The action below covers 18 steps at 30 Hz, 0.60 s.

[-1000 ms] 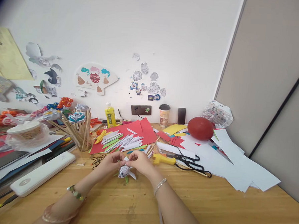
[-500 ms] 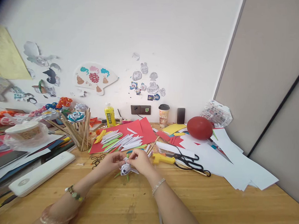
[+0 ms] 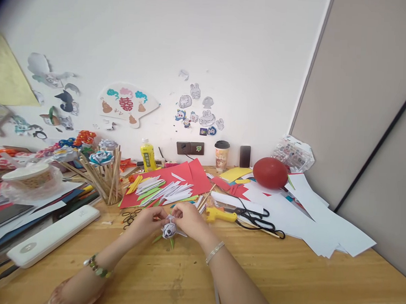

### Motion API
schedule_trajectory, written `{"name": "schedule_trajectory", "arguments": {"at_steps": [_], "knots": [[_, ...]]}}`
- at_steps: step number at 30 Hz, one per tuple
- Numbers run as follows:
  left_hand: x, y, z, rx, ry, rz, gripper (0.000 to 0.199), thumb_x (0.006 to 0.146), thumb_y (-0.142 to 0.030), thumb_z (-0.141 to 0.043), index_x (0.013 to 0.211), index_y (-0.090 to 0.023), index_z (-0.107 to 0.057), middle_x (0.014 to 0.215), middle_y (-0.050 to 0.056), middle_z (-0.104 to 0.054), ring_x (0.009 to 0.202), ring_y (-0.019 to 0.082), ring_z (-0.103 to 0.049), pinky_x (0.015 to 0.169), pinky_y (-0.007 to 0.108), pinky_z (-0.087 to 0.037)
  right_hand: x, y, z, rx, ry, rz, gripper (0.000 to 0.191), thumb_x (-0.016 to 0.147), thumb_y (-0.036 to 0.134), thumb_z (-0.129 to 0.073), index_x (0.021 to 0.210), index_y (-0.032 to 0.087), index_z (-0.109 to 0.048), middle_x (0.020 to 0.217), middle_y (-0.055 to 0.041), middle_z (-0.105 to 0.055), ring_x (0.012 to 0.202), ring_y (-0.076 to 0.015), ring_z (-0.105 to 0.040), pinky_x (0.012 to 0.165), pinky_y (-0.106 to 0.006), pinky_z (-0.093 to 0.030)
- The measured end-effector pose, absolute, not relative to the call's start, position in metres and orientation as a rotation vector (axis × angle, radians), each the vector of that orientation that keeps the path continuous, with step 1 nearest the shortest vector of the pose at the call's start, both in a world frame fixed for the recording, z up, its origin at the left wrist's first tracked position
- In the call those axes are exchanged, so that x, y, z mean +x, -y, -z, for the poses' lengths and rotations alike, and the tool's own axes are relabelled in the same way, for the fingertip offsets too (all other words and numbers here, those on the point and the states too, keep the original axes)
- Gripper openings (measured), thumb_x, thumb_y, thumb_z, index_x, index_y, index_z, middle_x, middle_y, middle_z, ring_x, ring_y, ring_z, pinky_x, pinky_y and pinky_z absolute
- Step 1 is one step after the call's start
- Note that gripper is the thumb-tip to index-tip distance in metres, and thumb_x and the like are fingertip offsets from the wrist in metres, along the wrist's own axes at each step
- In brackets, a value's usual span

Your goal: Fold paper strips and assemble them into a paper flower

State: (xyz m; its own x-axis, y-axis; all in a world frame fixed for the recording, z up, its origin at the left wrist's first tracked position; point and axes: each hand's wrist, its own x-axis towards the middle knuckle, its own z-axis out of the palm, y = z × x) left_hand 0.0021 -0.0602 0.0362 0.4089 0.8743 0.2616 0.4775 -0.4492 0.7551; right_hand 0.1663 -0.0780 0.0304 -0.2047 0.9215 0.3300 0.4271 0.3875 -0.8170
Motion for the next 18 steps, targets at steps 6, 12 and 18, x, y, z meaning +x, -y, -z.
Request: {"name": "schedule_trajectory", "arguments": {"at_steps": [6, 12, 18], "knots": [[0.001, 0.060, -0.038, 2.086, -1.109, -0.809, 0.010, 0.065, -0.026, -0.059, 0.062, -0.016, -0.062, 0.060, 0.000, -0.065, 0.059, 0.015, -0.057, 0.057, 0.023, -0.044, 0.166, 0.080, -0.033, -1.178, 1.846, -0.703, 0.017, 0.066, 0.005, -0.058, 0.076, 0.019, -0.061, 0.073, 0.0012, -0.060, 0.069, -0.0130, -0.056, 0.064, -0.023, -0.042], [0.004, 0.066, -0.041, 2.135, -1.112, -0.825, 0.007, 0.063, -0.020, -0.055, 0.057, -0.015, -0.057, 0.059, -0.001, -0.062, 0.058, 0.013, -0.055, 0.056, 0.021, -0.042, 0.168, 0.083, -0.039, -1.240, 1.945, -0.716, 0.017, 0.067, 0.006, -0.057, 0.078, 0.019, -0.061, 0.068, 0.0029, -0.058, 0.065, -0.0113, -0.054, 0.058, -0.020, -0.037], [0.007, 0.065, -0.040, 2.091, -1.169, -0.879, 0.006, 0.059, -0.016, -0.053, 0.054, -0.016, -0.051, 0.054, -0.002, -0.058, 0.055, 0.012, -0.052, 0.054, 0.022, -0.041, 0.166, 0.088, -0.046, -1.153, 2.026, -0.476, 0.022, 0.064, 0.000, -0.053, 0.073, 0.019, -0.061, 0.063, 0.0036, -0.053, 0.068, -0.0115, -0.051, 0.058, -0.019, -0.034]]}}
